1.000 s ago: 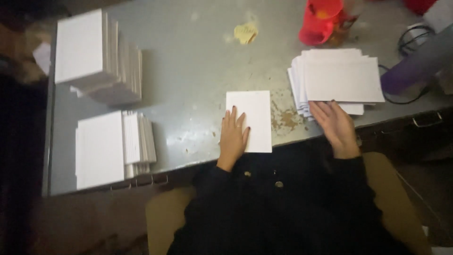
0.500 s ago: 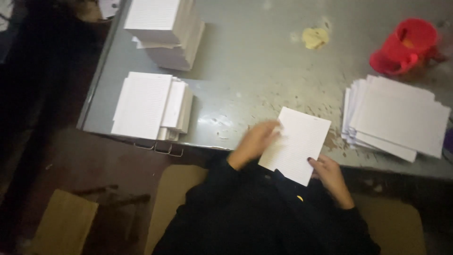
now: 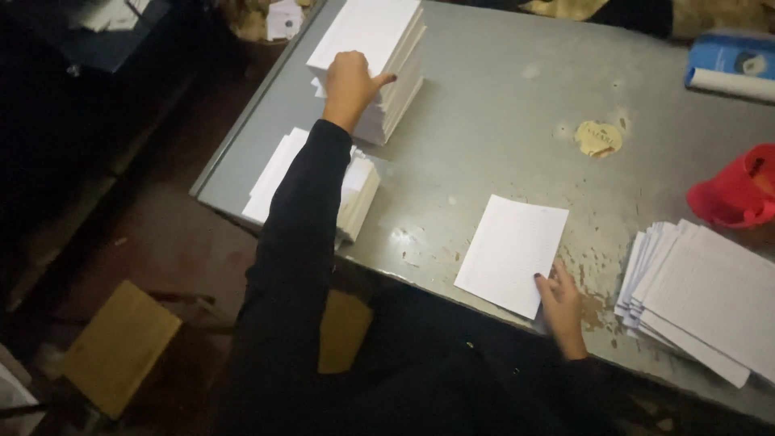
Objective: Flipping through a stack of lined papers to check or count them, then aligning and stacking them on a workbench.
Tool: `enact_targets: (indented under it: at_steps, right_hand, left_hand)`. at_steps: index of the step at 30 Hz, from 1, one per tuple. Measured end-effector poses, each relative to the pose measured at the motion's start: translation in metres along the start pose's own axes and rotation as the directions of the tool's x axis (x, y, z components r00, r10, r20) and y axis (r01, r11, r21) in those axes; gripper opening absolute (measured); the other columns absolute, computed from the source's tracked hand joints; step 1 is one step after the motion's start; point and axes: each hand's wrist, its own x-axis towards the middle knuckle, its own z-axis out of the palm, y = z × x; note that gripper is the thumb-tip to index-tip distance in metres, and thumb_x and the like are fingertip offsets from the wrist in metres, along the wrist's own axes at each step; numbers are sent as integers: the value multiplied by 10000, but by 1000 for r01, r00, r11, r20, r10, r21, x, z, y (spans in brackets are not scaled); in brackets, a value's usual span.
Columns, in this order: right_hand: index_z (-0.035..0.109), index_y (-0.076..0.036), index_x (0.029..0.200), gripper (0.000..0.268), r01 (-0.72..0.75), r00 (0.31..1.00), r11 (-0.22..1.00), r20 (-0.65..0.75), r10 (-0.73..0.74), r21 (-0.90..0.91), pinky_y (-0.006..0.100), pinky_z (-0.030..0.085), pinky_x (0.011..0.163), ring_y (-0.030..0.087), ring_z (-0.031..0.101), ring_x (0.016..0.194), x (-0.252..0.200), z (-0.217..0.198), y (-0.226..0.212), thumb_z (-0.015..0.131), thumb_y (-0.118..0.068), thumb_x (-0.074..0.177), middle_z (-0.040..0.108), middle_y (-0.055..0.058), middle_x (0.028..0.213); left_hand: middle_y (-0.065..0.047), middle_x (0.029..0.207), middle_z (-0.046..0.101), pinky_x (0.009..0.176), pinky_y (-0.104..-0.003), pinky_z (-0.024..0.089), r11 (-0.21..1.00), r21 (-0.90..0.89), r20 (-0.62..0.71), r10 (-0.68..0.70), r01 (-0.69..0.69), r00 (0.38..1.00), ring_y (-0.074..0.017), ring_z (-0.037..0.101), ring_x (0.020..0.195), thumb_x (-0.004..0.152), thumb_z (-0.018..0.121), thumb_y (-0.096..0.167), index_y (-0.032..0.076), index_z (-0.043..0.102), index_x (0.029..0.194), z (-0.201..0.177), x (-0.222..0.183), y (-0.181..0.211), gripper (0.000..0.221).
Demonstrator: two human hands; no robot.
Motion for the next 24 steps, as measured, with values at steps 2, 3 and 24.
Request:
enact_targets:
  at_steps: [2,3,24]
  right_hand:
    - [380,-49,1555,616,31,1000,999,3,-31,28,442,546,963,331,633,1192,7,1,10,562,-183,982,595,249,1379]
    - [401,-45,1542,606,73,997,996,15,-74,44,432,537,973,320,622,1214,11,0,14,564,-184,974,579,226,1418]
    - [424,40,1520,585,206,979,975,-12,-206,84,514,615,805,452,693,1021,19,-1,34,625,-156,1007,674,361,1158]
  left_hand:
    - [-148,847,687,695,-446,544,998,62,25,13,-14,1000,-320,679,795,719,894,705,19,686,834,1,10,2,726]
    - [-184,921,716,764,-452,573,993,121,41,7,-12,999,-369,713,869,656,953,653,9,725,936,3,15,2,739]
    - [-62,729,635,563,-362,615,813,451,-163,480,-368,862,-254,737,646,720,769,-17,43,674,812,33,10,-12,145]
